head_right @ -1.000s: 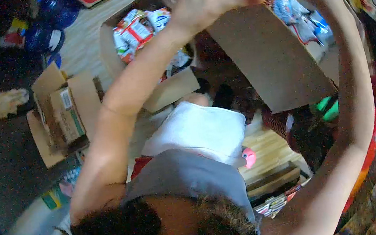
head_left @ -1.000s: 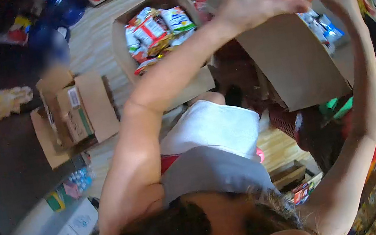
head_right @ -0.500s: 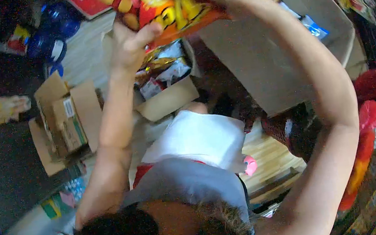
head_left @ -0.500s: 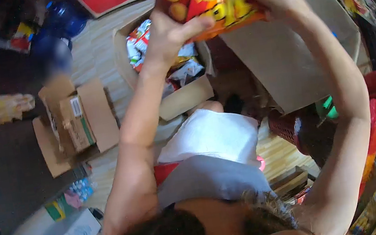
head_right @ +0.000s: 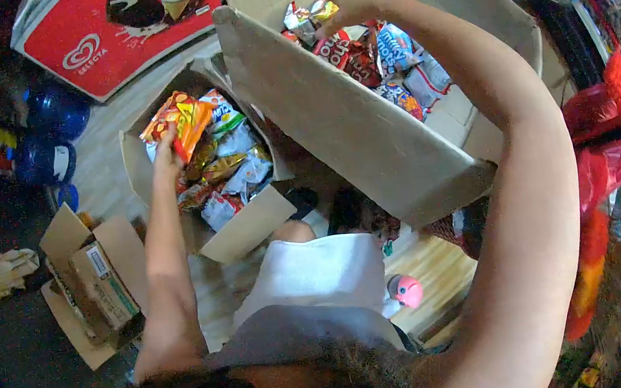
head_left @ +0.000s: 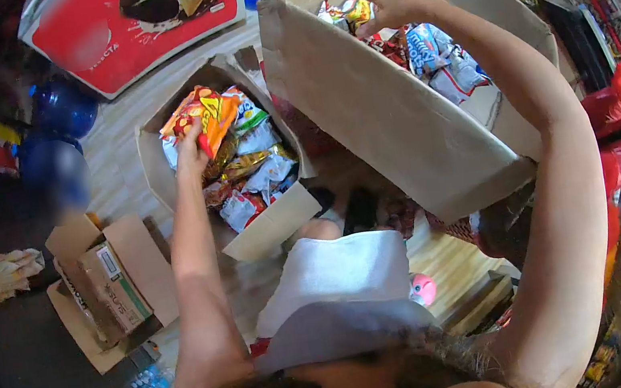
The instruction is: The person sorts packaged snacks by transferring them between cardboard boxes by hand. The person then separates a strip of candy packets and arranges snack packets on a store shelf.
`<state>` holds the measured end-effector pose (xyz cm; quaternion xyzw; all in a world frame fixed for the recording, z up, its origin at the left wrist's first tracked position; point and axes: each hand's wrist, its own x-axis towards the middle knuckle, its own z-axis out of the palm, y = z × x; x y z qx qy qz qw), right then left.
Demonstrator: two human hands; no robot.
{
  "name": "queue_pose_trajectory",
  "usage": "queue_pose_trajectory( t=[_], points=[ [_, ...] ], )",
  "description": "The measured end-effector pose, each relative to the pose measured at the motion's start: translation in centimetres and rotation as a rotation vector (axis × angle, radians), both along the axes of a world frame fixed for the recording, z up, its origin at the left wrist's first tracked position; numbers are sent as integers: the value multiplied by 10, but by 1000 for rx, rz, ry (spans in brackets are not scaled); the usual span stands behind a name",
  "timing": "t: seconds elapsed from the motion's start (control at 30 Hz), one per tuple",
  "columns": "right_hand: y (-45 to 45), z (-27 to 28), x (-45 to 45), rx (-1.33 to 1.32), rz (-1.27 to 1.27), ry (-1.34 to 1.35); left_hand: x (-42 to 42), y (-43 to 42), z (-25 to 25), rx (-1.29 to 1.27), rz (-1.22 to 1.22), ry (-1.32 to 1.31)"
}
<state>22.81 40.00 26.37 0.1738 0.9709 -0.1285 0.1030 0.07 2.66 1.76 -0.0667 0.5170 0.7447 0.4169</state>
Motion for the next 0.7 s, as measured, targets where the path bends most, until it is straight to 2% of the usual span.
queue_pose_trajectory(
  t=[0.03,0.07,0.13,0.2,0.23,0.3,0.33,0.37,0.4,0.43,0.47,0.5,0.57,0.63,0.7],
  points=[
    [13,-18,-7,11,58,-4,-4,0,-3,-61,21,-89],
    [22,-31,-11,20,26,38,-28,5,-58,19,64,50],
    [9,-50,-21,49,-62,66,-53,-5,-103,-63,110,141],
    [12,-87,-22,-209,27,169,-29,9,-77,-65,158,27],
    [19,-116,-20,-276,88,260,-20,14,-69,81,199,-27],
    [3,-117,-11,-103,8,365,-10,9,-53,23,161,75],
    [-6,-110,-8,15,-38,385,11,10,-18,-158,270,126],
    [-3,-105,-9,-32,-20,339,13,1,-23,-238,219,230],
    [4,-97,-9,-72,-8,299,8,-9,-32,-310,162,339],
    [7,-83,-5,-104,-2,262,12,-7,-17,-372,101,453],
    [9,-71,2,-64,47,452,27,-8,-6,-435,202,467],
    [17,-49,3,-38,6,344,24,-16,-10,-427,104,575],
    [9,8,9,14,-118,388,38,-26,22,-486,73,715],
    [16,72,20,98,-42,534,36,-30,39,-429,28,794],
    [-32,130,30,186,0,711,43,-34,75,-297,-22,825]
  ],
)
